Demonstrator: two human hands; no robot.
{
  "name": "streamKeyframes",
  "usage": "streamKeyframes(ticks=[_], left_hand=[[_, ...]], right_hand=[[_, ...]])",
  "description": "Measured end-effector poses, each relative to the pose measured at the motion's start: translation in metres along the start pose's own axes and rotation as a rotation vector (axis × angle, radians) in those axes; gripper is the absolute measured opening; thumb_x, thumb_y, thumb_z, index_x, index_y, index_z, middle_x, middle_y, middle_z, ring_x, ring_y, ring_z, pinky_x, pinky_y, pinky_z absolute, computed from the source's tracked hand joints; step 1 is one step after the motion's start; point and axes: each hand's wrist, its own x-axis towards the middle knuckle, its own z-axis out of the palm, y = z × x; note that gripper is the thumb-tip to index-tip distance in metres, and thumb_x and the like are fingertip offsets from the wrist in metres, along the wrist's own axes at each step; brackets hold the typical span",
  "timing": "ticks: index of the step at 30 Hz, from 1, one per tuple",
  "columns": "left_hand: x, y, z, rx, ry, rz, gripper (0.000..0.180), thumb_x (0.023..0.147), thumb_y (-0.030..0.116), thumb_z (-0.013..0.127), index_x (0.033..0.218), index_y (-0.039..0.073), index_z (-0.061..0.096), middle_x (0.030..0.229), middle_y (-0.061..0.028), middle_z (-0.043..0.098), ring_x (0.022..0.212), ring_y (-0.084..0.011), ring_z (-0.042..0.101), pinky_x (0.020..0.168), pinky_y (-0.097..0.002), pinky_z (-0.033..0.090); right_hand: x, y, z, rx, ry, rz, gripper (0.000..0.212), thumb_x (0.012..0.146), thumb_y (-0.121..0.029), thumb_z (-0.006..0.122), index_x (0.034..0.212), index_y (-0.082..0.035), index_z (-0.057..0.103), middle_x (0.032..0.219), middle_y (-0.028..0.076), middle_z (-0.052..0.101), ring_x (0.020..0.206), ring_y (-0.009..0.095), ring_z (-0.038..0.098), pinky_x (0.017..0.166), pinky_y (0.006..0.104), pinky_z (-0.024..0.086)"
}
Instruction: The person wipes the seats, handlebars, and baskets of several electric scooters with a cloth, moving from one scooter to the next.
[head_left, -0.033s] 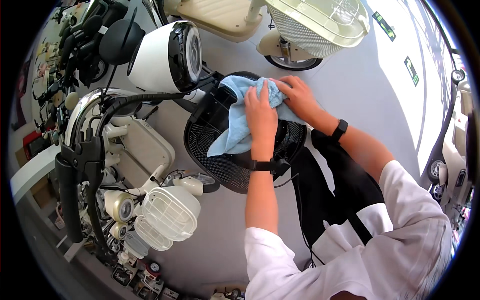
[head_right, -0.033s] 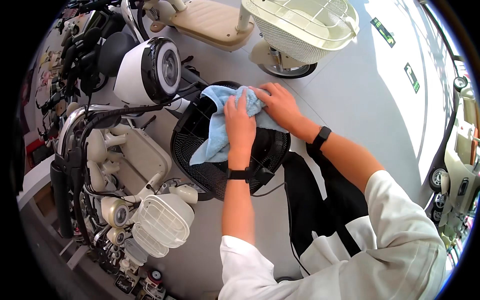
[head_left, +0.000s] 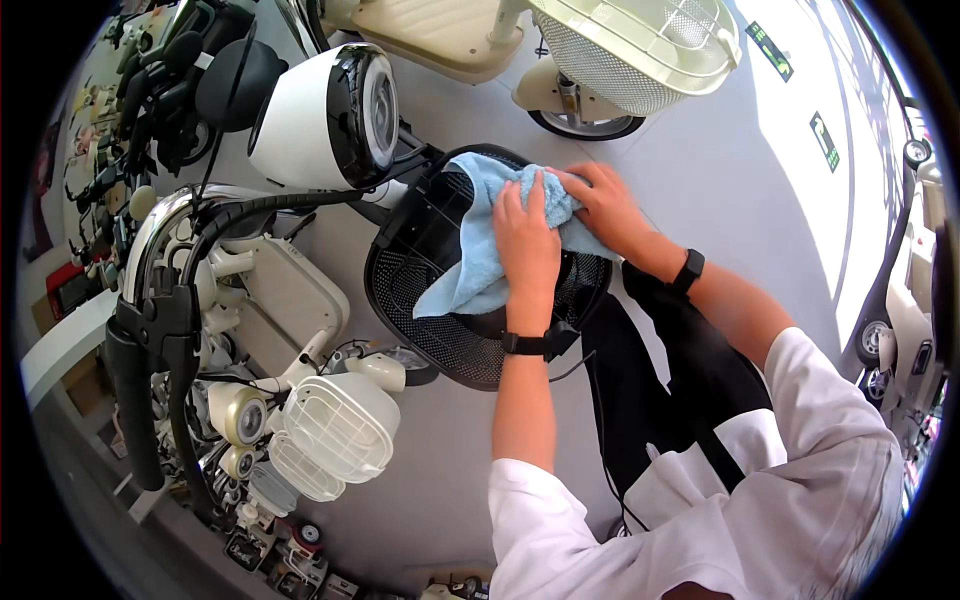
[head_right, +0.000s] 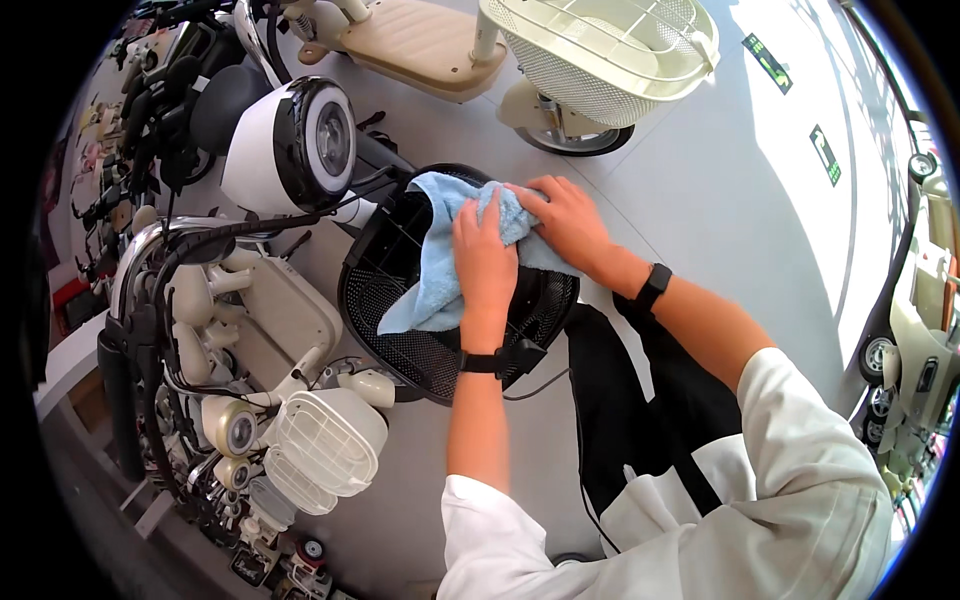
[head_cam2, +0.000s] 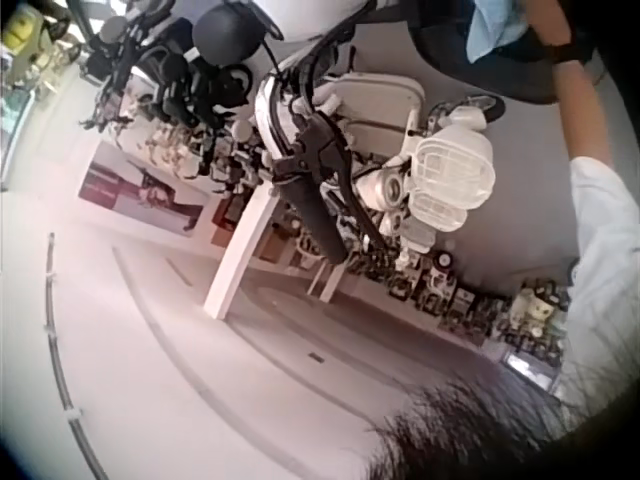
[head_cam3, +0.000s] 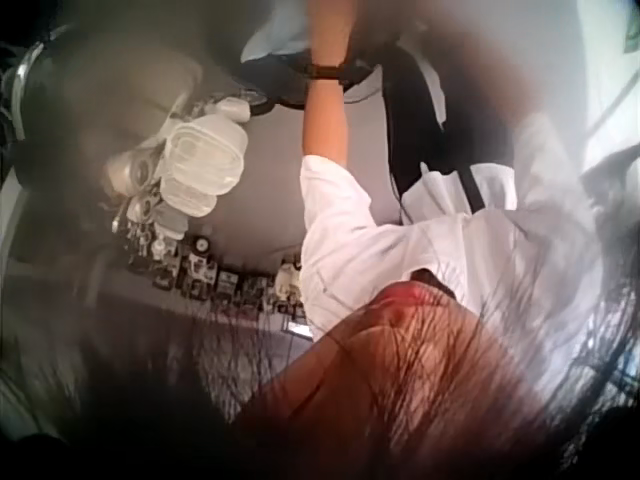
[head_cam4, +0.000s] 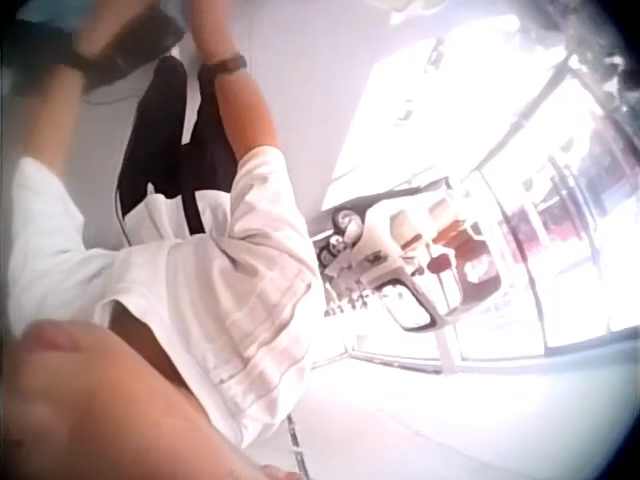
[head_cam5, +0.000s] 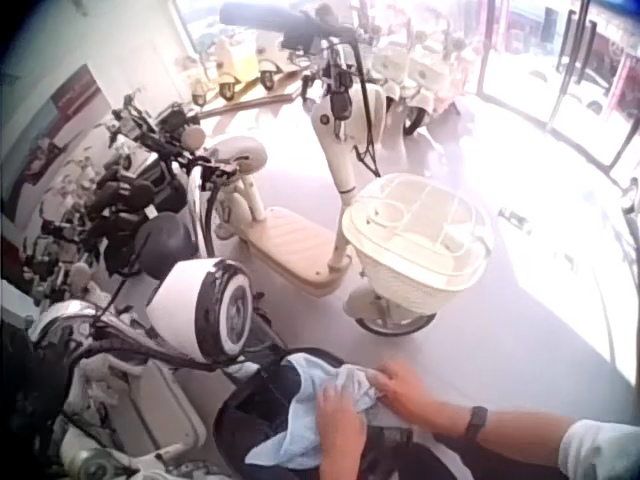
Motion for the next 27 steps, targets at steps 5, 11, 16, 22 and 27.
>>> streamKeyframes(ticks=[5, 11, 16, 22, 27], left_hand=[[-0.069, 0.048, 0.008, -0.014, -0.051, 0.017, 0.057, 0.072, -0.004, 0.067, 0.128, 0.006, 0.059, 0.126, -0.0159, 0.054, 0.123, -0.0362, 0.048, 0.105, -0.0473, 0.040], [-0.163, 0.073, -0.001, 0.166, -0.148, -0.104, 0.047, 0.077, -0.001, 0.066, 0.123, 0.010, 0.061, 0.128, -0.0125, 0.055, 0.129, -0.0324, 0.048, 0.107, -0.0562, 0.038], [-0.228, 0.042, -0.003, 0.162, 0.154, -0.182, 0.040, 0.082, 0.005, 0.070, 0.120, 0.008, 0.058, 0.129, -0.0150, 0.053, 0.126, -0.0406, 0.049, 0.102, -0.0565, 0.045], [-0.261, -0.008, -0.028, 0.278, 0.364, -0.240, 0.043, 0.088, 0.006, 0.067, 0.127, 0.002, 0.049, 0.136, -0.0204, 0.047, 0.132, -0.0433, 0.042, 0.108, -0.0579, 0.038], [-0.233, -0.053, -0.071, 0.079, 0.362, -0.341, 0.050, 0.083, -0.004, 0.065, 0.130, 0.002, 0.049, 0.141, -0.0206, 0.041, 0.133, -0.0417, 0.041, 0.110, -0.0539, 0.036]], right_hand=[[-0.081, -0.001, -0.036, 0.075, -0.110, 0.037, 0.071, 0.063, -0.001, 0.076, 0.130, -0.021, 0.061, 0.111, 0.005, 0.060, 0.097, 0.027, 0.059, 0.083, 0.0372, 0.051], [-0.152, -0.022, -0.037, 0.332, -0.296, 0.002, 0.079, 0.053, -0.001, 0.083, 0.128, -0.017, 0.062, 0.111, 0.006, 0.060, 0.095, 0.027, 0.058, 0.079, 0.0359, 0.051], [-0.152, -0.062, -0.013, 0.318, -0.273, -0.239, 0.061, 0.066, -0.005, 0.075, 0.124, -0.020, 0.063, 0.108, 0.003, 0.059, 0.088, 0.020, 0.056, 0.073, 0.0304, 0.047], [-0.119, -0.126, 0.030, 0.287, -0.328, -0.545, 0.043, 0.078, -0.012, 0.065, 0.121, -0.008, 0.060, 0.094, 0.003, 0.052, 0.088, 0.017, 0.052, 0.072, 0.0284, 0.043], [-0.067, -0.159, 0.044, 0.260, -0.277, -0.580, 0.043, 0.078, -0.012, 0.066, 0.120, -0.005, 0.060, 0.094, 0.004, 0.053, 0.089, 0.018, 0.053, 0.074, 0.0290, 0.045]])
